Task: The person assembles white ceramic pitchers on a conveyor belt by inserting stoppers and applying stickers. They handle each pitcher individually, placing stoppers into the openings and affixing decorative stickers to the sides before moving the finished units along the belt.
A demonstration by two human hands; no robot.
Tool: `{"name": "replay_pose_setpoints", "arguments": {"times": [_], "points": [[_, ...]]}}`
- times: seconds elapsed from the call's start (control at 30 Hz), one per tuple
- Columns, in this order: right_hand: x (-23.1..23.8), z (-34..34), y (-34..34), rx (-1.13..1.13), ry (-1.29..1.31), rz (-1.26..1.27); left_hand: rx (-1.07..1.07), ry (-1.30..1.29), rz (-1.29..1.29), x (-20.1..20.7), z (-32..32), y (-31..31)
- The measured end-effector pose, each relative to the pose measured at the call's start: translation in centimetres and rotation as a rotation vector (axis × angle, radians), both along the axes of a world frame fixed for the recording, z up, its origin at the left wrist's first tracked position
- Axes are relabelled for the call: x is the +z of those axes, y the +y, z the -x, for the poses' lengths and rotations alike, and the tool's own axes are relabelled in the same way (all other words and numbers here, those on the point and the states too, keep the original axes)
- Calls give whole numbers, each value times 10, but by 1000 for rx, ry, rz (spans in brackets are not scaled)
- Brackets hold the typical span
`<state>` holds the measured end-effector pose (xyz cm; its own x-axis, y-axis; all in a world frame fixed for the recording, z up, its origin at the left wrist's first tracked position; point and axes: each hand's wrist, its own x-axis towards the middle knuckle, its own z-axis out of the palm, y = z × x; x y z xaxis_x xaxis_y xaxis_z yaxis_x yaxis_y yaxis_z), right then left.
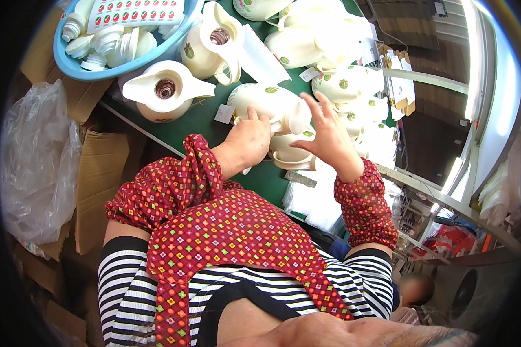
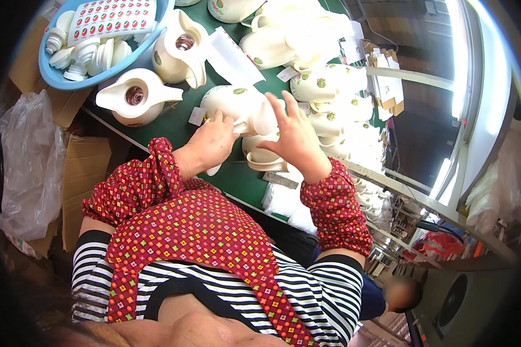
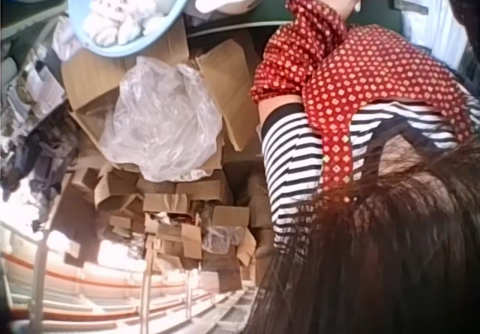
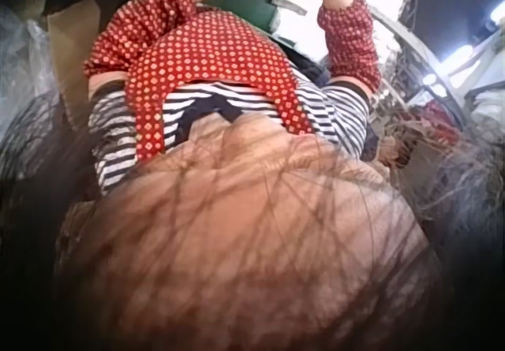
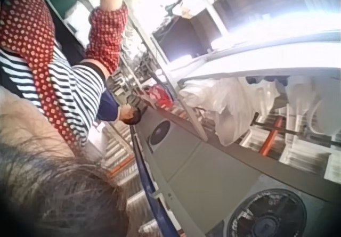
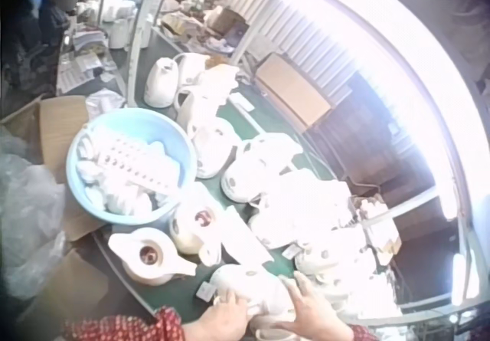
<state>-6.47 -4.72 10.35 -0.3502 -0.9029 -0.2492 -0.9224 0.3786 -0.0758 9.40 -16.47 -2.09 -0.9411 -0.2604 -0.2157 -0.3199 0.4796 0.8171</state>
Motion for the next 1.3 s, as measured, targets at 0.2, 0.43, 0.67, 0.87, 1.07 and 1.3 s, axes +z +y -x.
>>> {"name": "replay_pose_setpoints", "arguments": {"times": [0.2,0.43,0.67,0.87,1.07,1.3], "points": [[-18,0,-2,-153,-131,12,-7,-7,-11,0,2,4],[-23,-7,3,-156,-123,-24,-78,1,10,-1,3,2],[-27,-6,16,-22,-143,128,1,37,-7,0,0,3],[-23,21,28,391,-48,-36,-37,46,65,-10,4,7],[-22,12,28,64,62,-23,-47,44,22,1,6,9],[-7,8,12,167,138,-2,-35,-18,35,1,11,-1]]}}
